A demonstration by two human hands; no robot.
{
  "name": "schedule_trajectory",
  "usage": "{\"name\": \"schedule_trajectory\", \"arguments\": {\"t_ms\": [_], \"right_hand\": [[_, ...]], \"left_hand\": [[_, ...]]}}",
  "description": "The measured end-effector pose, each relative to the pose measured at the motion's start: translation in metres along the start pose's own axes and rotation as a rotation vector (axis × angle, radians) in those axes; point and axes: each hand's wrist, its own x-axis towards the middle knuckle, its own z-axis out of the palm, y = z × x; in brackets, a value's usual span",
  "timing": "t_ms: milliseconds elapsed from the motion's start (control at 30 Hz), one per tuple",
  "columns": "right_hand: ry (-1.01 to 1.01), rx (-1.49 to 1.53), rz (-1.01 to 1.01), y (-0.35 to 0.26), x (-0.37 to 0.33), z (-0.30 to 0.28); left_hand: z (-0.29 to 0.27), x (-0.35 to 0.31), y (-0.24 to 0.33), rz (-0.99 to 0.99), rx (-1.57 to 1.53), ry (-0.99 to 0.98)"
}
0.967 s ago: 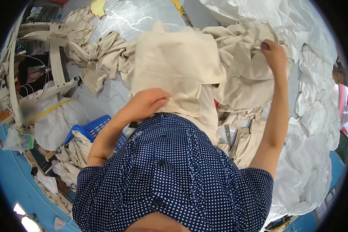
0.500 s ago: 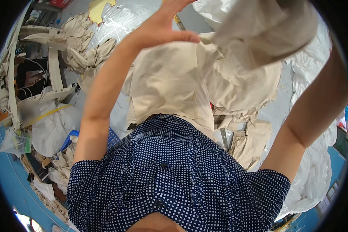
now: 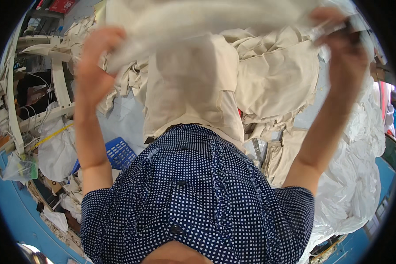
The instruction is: The person trims loose threads from fabric pieces using thread snips and folds each piece one by one, stacking them on their lap.
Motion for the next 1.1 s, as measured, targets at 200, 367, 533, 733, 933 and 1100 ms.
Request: {"name": "schedule_trajectory", "arguments": {"t_ms": [200,367,533,733,933,1100], "right_hand": [[0.084,-0.155,0.749,0.086,-0.147,0.125],[0.249,0.058,1.04,0.062,-0.154,0.149],[0.232,0.092,1.254,0.064,-0.177,0.147],[0.183,0.235,1.336,0.079,-0.178,0.151],[0.184,0.333,1.287,0.087,-0.173,0.148],[0.192,0.522,1.235,0.084,-0.176,0.14]], "left_hand": [[0.103,-0.103,0.025,-0.214,-0.149,-0.374],[0.143,-0.075,0.05,-0.287,-0.243,-0.285],[0.144,-0.063,0.064,-0.186,-0.302,-0.258],[0.142,-0.069,0.07,-0.183,-0.279,-0.292],[0.143,-0.071,0.07,-0.19,-0.294,-0.267],[0.143,-0.08,0.084,-0.149,-0.084,-0.223]]}}
